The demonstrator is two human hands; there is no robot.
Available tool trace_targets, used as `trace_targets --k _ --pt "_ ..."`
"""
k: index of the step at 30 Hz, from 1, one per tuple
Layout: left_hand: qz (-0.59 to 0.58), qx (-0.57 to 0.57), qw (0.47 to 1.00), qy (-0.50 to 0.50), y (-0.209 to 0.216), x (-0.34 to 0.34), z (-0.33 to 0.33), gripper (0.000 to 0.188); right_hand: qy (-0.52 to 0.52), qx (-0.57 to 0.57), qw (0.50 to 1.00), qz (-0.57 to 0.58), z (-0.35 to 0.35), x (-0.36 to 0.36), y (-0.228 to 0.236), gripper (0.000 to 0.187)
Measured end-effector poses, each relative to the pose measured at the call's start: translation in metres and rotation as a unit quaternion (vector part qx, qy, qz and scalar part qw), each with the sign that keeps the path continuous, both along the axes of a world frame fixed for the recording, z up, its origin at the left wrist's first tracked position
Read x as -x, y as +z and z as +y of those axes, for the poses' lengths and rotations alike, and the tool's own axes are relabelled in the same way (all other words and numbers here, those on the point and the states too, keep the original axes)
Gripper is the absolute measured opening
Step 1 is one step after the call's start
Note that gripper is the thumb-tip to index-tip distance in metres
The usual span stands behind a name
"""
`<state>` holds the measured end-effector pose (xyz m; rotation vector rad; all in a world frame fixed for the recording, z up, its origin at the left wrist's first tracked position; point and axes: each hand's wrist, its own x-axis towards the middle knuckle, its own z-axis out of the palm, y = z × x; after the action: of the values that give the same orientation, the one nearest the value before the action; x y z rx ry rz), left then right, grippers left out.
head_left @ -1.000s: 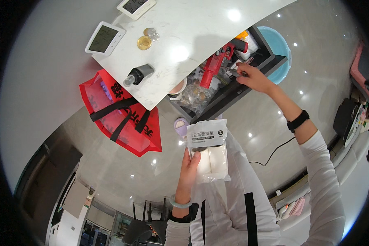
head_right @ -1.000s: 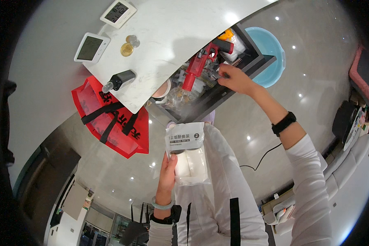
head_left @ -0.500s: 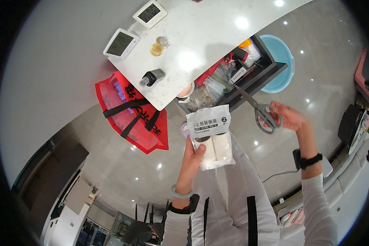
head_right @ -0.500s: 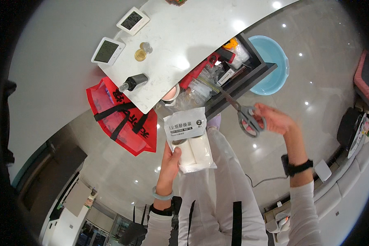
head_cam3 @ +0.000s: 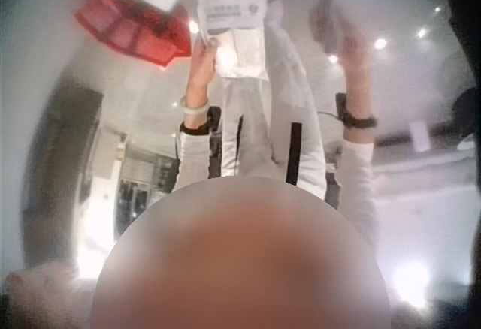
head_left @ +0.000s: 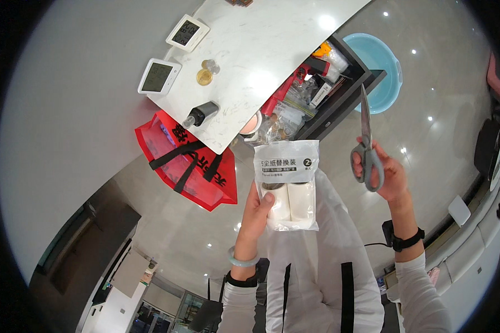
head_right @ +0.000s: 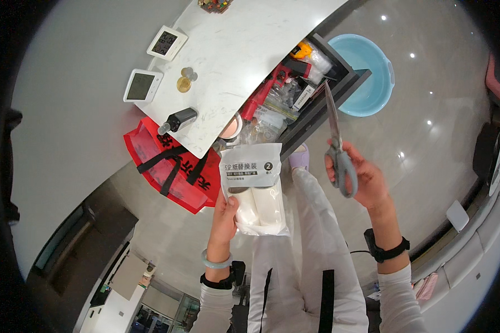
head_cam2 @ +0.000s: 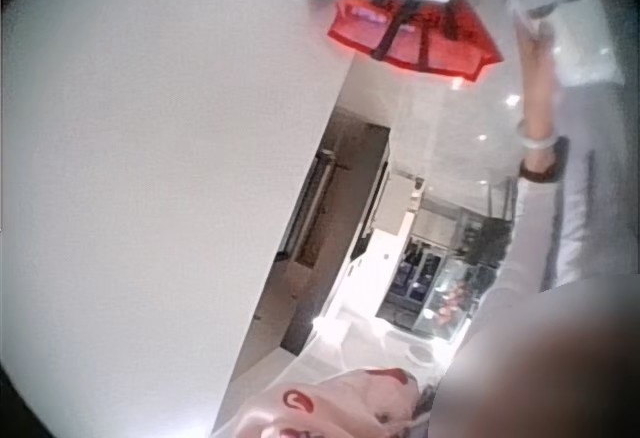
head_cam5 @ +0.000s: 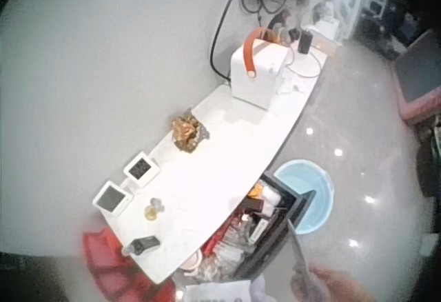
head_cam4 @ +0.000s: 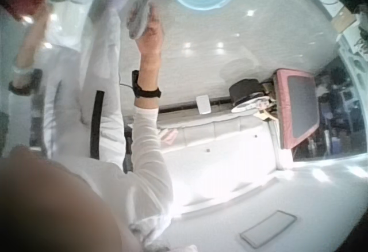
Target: The person unpacks a lint roller refill, retrieves a rubber band, and assembles the refill into the roller handle. They then use the roller on a sofa cushion and disassemble it to remove the used sheet.
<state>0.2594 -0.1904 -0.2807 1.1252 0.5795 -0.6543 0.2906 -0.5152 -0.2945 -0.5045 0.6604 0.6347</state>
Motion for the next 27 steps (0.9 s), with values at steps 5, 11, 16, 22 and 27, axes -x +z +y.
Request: trace_targets --k 5,11,16,22,27 --pt "-0.039 -0.032 0.998 -0.039 0.013 -0.011 0.0 0.067 0.139 0.031 0.981 -0.129 0.005 0.019 0.006 0.083" --pt "-0.038 -0.049 0.997 -0.055 0.02 -0.013 0.001 0.067 0.275 0.14 0.926 -0.216 0.004 0.028 0.016 0.094" --pt "-0.038 -0.021 0.995 -0.089 0.022 -0.008 0.002 0.066 0.367 0.244 0.857 -0.266 0.013 0.024 0.034 0.09" --pt "-0.042 -0.008 0.995 -0.091 0.023 0.002 0.001 0.063 0.4 0.325 0.792 -0.327 0.022 0.015 0.051 0.081" --pt "-0.04 -0.013 0.994 -0.105 0.023 0.008 0.008 0.061 0.406 0.35 0.789 -0.3 0.027 0.02 0.059 0.075"
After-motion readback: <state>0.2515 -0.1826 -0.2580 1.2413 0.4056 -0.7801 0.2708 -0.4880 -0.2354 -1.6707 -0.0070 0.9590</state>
